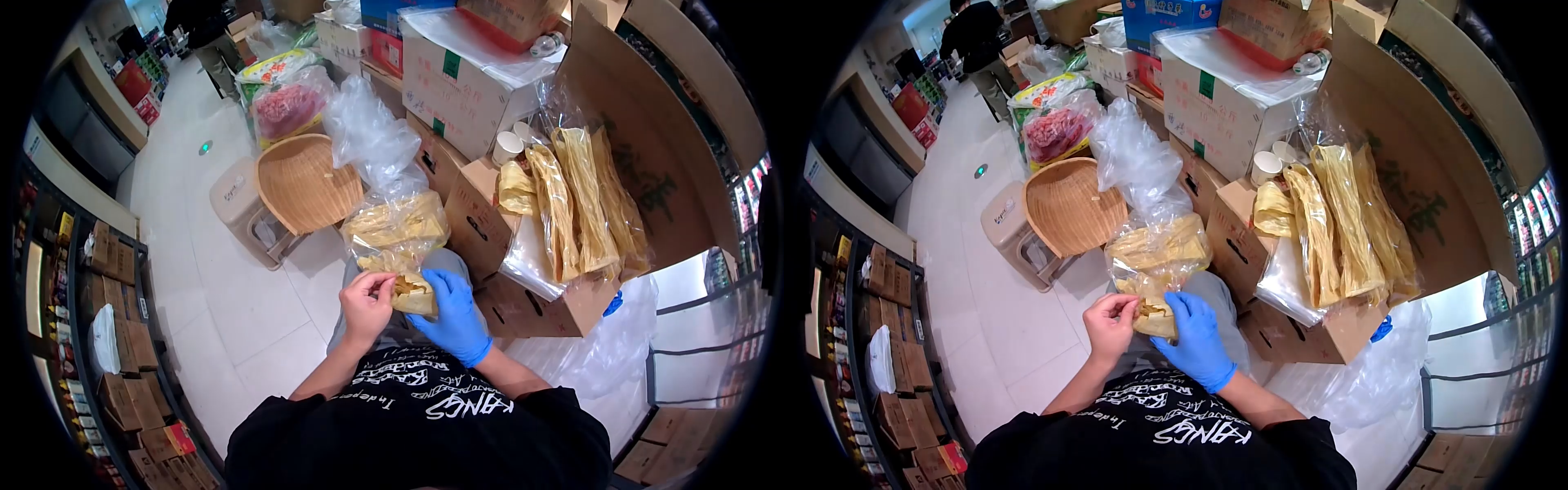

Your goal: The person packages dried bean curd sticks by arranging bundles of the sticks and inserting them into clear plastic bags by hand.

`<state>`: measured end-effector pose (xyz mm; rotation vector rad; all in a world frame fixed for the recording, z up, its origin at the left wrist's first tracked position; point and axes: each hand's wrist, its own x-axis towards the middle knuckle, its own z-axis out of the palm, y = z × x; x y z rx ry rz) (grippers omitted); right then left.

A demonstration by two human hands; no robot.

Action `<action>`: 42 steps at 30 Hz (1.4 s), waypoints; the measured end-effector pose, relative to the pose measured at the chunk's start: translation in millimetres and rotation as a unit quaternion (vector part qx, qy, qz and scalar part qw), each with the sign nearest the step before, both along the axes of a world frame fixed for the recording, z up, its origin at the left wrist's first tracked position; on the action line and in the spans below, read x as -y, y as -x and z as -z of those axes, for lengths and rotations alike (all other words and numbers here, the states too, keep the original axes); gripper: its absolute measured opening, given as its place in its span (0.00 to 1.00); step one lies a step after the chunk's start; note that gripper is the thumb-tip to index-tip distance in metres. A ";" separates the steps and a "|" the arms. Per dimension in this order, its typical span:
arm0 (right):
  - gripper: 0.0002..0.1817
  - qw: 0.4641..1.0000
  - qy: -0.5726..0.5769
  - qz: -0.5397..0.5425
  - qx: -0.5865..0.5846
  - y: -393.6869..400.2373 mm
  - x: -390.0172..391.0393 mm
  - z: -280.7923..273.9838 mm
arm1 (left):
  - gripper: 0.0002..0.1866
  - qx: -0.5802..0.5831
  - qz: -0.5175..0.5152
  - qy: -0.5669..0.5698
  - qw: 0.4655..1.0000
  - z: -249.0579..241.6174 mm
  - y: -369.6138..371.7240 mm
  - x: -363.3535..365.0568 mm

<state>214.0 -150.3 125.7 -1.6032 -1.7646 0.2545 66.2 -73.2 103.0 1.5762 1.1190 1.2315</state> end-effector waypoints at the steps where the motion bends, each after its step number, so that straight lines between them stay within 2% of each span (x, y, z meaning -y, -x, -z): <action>1: 0.39 1.000 -0.008 0.019 -0.006 0.5 0.5 0.1 | 0.03 0.000 0.001 0.000 1.000 -0.2 -0.1 -0.2; 8: 0.40 0.998 -0.001 0.043 -0.035 -2.0 3.5 3.6 | 0.02 -0.004 0.003 -0.005 1.000 2.1 1.0 -1.9; 13: 0.40 1.000 -0.009 -0.008 -0.015 -5.5 5.6 5.8 | 0.01 -0.006 0.028 0.000 1.000 7.3 4.0 -2.6; 18: 0.38 0.998 0.016 -0.052 0.011 -8.7 4.5 4.3 | 0.01 0.120 0.097 0.146 0.977 9.3 10.3 -10.9; 27: 0.37 0.997 0.056 -0.060 -0.004 -2.2 3.8 3.8 | 0.02 0.128 0.109 0.182 0.969 6.7 12.2 -11.4; 32: 0.37 0.997 0.042 -0.068 -0.022 -1.6 0.7 -1.2 | 0.03 0.128 0.117 0.160 0.972 -8.7 10.7 -9.6; 34: 0.37 0.995 -0.025 -0.059 -0.079 -3.2 -0.8 -2.7 | 0.03 0.129 0.116 0.143 0.974 -21.2 7.6 -8.9; 36: 0.38 0.994 -0.031 -0.057 -0.088 -4.6 -1.2 -4.2 | 0.02 0.079 0.122 0.047 0.988 -37.3 2.8 -9.6; 42: 0.39 0.993 -0.076 -0.054 -0.067 -12.0 -4.6 -23.7 | 0.04 0.054 0.135 -0.013 0.989 -61.3 -3.7 -11.6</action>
